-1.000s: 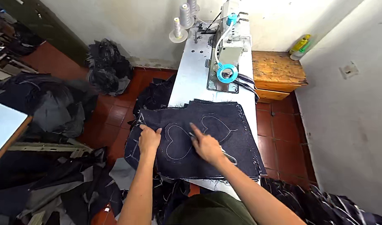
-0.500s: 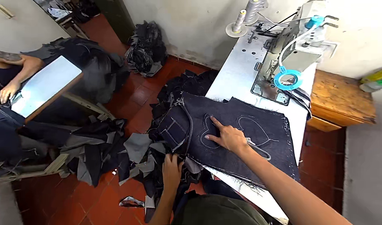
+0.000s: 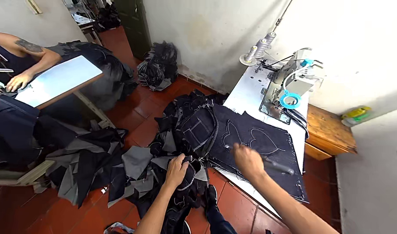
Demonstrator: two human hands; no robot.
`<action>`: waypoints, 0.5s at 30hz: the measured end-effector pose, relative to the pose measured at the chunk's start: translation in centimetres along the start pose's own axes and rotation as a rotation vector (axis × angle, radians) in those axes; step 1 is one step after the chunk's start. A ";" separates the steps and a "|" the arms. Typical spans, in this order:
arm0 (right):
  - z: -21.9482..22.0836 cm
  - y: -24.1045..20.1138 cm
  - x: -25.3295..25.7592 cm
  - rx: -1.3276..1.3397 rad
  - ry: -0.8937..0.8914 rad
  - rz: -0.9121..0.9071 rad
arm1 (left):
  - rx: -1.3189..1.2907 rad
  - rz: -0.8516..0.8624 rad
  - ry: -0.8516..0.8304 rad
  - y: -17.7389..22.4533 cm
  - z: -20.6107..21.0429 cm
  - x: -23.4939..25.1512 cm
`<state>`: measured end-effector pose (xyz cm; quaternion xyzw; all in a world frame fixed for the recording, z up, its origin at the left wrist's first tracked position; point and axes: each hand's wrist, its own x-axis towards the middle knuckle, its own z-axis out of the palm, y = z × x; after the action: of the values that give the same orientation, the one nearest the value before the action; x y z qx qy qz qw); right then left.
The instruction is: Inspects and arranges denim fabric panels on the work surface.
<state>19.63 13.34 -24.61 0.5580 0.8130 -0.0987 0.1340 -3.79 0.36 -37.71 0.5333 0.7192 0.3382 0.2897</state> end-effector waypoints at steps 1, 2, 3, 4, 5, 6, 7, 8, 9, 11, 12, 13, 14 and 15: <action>0.3 -1.6 -1.3 -0.011 -0.068 -0.022 | 0.047 0.021 -0.007 1.0 -0.8 -0.2; 0.9 -3.1 -2.1 -0.013 -0.105 -0.053 | 0.102 0.026 -0.034 2.0 -1.6 -0.6; 1.6 -4.4 -2.5 -0.011 -0.123 -0.084 | 0.158 0.018 -0.071 2.9 -2.3 -1.0; 2.2 -5.4 -2.5 -0.011 -0.125 -0.114 | 0.207 0.006 -0.106 3.7 -2.9 -1.3; 2.9 -6.2 -2.3 -0.010 -0.112 -0.146 | 0.251 -0.002 -0.139 4.3 -3.3 -1.5; 3.6 -6.7 -2.1 -0.013 -0.082 -0.182 | 0.289 -0.002 -0.166 4.7 -3.5 -1.7; 4.0 -7.1 -1.9 -0.027 -0.054 -0.213 | 0.316 0.001 -0.187 5.0 -3.7 -1.9; 4.1 -7.4 -1.8 -0.049 -0.051 -0.237 | 0.332 0.003 -0.205 5.3 -3.8 -2.0; 4.0 -7.4 -1.9 -0.066 -0.059 -0.253 | 0.338 0.005 -0.217 5.7 -3.9 -2.2; 3.7 -6.7 -2.3 -0.051 -0.033 -0.260 | 0.344 -0.002 -0.221 6.4 -4.3 -2.6; 3.7 -6.2 -2.6 -0.001 -0.004 -0.253 | 0.345 -0.010 -0.219 6.7 -4.7 -2.9; 3.7 -5.5 -2.9 0.090 0.036 -0.259 | 0.345 -0.016 -0.217 7.0 -5.3 -3.2; 3.8 -4.9 -3.3 0.223 0.034 -0.272 | 0.338 -0.022 -0.221 7.4 -6.0 -3.5; 3.9 -4.6 -3.7 0.371 -0.011 -0.288 | 0.326 -0.026 -0.232 7.9 -6.7 -3.9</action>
<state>17.03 7.28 -27.04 0.4508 0.8514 -0.2674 0.0182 -3.51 -3.01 -27.16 0.5993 0.7332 0.1497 0.2845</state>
